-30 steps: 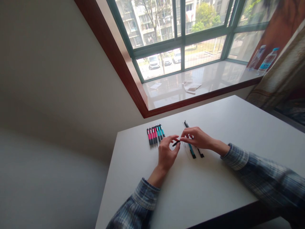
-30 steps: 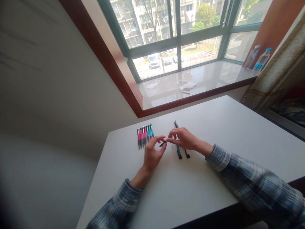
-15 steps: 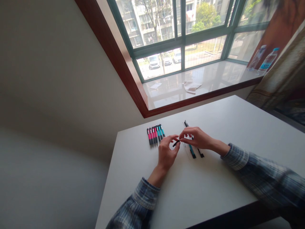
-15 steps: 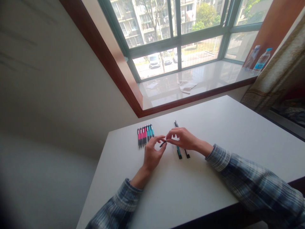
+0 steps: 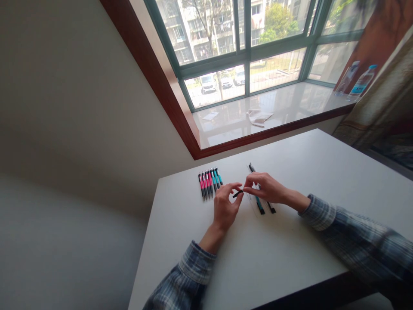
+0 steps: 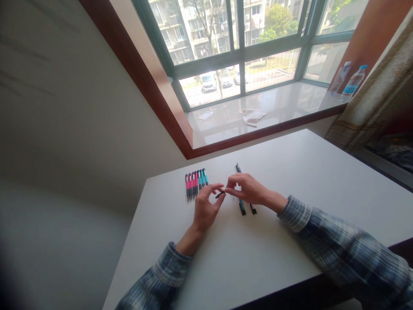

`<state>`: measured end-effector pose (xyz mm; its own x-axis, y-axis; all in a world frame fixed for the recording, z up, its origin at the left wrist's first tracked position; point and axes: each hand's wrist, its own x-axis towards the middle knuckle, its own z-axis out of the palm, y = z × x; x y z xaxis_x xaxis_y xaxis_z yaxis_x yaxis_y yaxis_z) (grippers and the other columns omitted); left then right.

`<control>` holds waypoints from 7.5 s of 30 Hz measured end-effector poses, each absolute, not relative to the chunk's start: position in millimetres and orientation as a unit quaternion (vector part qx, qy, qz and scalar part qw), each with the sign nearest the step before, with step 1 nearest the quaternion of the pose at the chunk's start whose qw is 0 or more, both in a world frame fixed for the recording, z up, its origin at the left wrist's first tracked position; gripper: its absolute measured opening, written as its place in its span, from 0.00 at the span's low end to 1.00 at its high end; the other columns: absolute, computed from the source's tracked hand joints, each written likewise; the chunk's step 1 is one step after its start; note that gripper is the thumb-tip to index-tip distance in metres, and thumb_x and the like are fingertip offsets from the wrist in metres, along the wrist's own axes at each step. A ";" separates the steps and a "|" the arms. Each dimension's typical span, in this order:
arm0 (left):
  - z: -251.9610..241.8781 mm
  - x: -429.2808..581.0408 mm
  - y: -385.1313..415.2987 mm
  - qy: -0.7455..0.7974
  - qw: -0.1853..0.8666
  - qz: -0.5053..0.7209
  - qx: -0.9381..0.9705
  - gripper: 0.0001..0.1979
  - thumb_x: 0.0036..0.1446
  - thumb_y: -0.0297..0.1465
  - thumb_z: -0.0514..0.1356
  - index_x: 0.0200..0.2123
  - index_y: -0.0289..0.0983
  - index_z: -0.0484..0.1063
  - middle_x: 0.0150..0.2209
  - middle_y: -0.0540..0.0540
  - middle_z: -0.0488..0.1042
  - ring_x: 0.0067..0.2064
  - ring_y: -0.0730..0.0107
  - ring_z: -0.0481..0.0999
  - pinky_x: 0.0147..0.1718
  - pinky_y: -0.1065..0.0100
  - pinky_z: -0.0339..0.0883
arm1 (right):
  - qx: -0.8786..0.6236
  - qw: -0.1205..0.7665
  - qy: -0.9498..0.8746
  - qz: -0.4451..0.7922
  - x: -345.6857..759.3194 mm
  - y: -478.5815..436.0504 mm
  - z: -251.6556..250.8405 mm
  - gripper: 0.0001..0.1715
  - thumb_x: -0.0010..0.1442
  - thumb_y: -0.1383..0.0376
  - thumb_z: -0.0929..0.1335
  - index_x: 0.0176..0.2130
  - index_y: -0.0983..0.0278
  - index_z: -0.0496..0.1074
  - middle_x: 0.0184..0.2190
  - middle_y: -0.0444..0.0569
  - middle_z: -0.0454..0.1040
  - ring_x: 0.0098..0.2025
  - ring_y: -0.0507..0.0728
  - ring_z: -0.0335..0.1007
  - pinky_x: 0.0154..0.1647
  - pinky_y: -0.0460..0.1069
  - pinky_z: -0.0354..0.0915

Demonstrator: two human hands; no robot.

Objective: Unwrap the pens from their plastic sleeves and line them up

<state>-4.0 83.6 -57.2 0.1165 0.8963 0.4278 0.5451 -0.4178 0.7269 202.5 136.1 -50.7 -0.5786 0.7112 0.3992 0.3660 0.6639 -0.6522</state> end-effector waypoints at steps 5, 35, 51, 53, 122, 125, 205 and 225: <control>-62.3 -4.9 84.5 0.495 0.243 0.455 0.700 0.14 0.63 0.28 0.63 0.52 0.42 0.77 0.42 0.47 0.80 0.38 0.69 0.77 0.43 0.66 0.73 | -0.328 0.323 -0.855 0.238 212.7 145.5 -49.9 0.10 0.67 0.57 0.73 0.42 0.61 0.79 0.35 0.49 0.79 0.37 0.56 0.73 0.40 0.49 0.66; -57.8 -2.3 84.9 0.496 0.319 0.420 0.689 0.10 0.59 0.23 0.57 0.42 0.38 0.74 0.39 0.47 0.79 0.32 0.73 0.77 0.28 0.75 0.69 | -0.369 0.192 -0.893 0.175 214.5 142.4 -46.1 0.11 0.55 0.58 0.80 0.38 0.59 0.83 0.35 0.49 0.82 0.41 0.62 0.74 0.44 0.54 0.66; -58.4 -2.6 84.6 0.505 0.306 0.409 0.695 0.10 0.60 0.23 0.56 0.41 0.38 0.75 0.39 0.47 0.79 0.34 0.71 0.77 0.30 0.73 0.68 | -0.351 0.191 -0.900 0.174 209.0 140.2 -47.3 0.06 0.58 0.62 0.78 0.37 0.59 0.82 0.34 0.48 0.82 0.40 0.61 0.75 0.47 0.55 0.66; -57.3 -3.1 84.4 0.506 0.302 0.407 0.698 0.11 0.60 0.23 0.55 0.40 0.38 0.75 0.39 0.47 0.79 0.35 0.70 0.76 0.32 0.71 0.68 | -0.353 0.204 -0.897 0.168 209.1 140.2 -45.7 0.06 0.59 0.61 0.78 0.37 0.60 0.82 0.33 0.48 0.82 0.39 0.60 0.75 0.46 0.55 0.67; -47.3 -7.6 80.1 0.456 0.206 0.158 0.851 0.16 0.56 0.45 0.71 0.45 0.47 0.82 0.37 0.51 0.77 0.34 0.70 0.76 0.37 0.70 0.66 | -0.396 0.343 -0.839 0.148 208.8 156.2 -68.7 0.06 0.68 0.66 0.71 0.40 0.61 0.81 0.42 0.52 0.79 0.46 0.63 0.70 0.50 0.58 0.69; -47.0 -7.1 80.0 0.456 0.212 0.160 0.850 0.15 0.56 0.45 0.71 0.45 0.46 0.82 0.38 0.51 0.77 0.35 0.69 0.77 0.38 0.69 0.67 | -0.396 0.349 -0.835 0.154 208.8 158.5 -70.3 0.06 0.68 0.66 0.71 0.40 0.61 0.81 0.42 0.52 0.79 0.47 0.63 0.70 0.50 0.57 0.68; -60.6 -7.3 79.8 0.426 0.214 0.245 0.844 0.11 0.61 0.34 0.68 0.47 0.45 0.77 0.52 0.47 0.76 0.48 0.65 0.80 0.50 0.65 0.75 | -0.367 0.382 -0.816 0.231 206.9 156.4 -40.8 0.14 0.73 0.59 0.65 0.48 0.59 0.79 0.45 0.53 0.80 0.48 0.61 0.74 0.50 0.55 0.69; -58.0 -7.6 81.0 0.464 0.235 0.335 0.786 0.07 0.63 0.28 0.63 0.45 0.42 0.74 0.44 0.48 0.79 0.42 0.67 0.80 0.42 0.67 0.76 | -0.357 0.329 -0.792 0.369 204.9 146.1 -41.7 0.17 0.66 0.52 0.71 0.37 0.62 0.82 0.35 0.48 0.82 0.36 0.56 0.74 0.38 0.50 0.66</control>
